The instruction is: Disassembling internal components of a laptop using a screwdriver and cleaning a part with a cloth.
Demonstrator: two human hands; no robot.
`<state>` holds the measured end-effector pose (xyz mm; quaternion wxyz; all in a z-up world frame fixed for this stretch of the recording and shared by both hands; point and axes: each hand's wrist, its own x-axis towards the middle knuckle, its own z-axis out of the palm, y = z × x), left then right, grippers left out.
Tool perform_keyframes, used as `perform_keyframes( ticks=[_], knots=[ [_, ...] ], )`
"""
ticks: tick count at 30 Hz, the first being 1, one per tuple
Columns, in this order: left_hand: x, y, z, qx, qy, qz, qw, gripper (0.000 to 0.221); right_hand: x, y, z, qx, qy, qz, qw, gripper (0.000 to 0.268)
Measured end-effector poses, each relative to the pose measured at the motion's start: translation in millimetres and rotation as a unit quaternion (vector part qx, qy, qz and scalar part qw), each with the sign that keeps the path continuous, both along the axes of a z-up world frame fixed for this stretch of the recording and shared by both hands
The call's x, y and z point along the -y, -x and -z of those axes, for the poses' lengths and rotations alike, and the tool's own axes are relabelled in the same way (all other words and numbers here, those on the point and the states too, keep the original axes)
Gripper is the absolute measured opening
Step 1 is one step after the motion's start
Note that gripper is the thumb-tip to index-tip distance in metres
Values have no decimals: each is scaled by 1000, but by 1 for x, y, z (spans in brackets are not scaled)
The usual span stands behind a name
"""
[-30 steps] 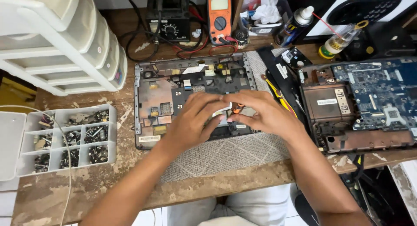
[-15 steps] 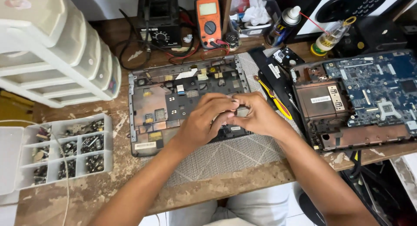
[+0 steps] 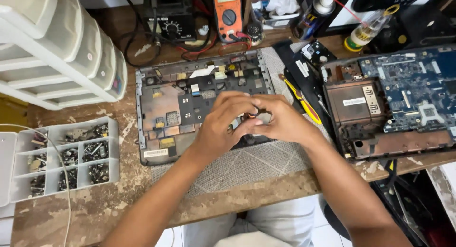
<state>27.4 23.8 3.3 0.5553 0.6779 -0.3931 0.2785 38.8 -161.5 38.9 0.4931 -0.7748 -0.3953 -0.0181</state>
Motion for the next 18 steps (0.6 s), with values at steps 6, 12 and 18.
perform_keyframes(
  ticks=[6, 12, 18],
  knots=[
    [-10, 2, -10, -40, -39, 46, 997, 19, -1, 5, -15, -60, -17, -52, 997, 17],
    [-14, -8, -23, -70, -29, 115, 990, 17, 12, -2, 3, -113, -13, -86, 990, 12],
    [-8, -17, -4, -34, -9, 50, 998, 21, -4, 0, -3, -95, -58, -32, 993, 19]
  ],
)
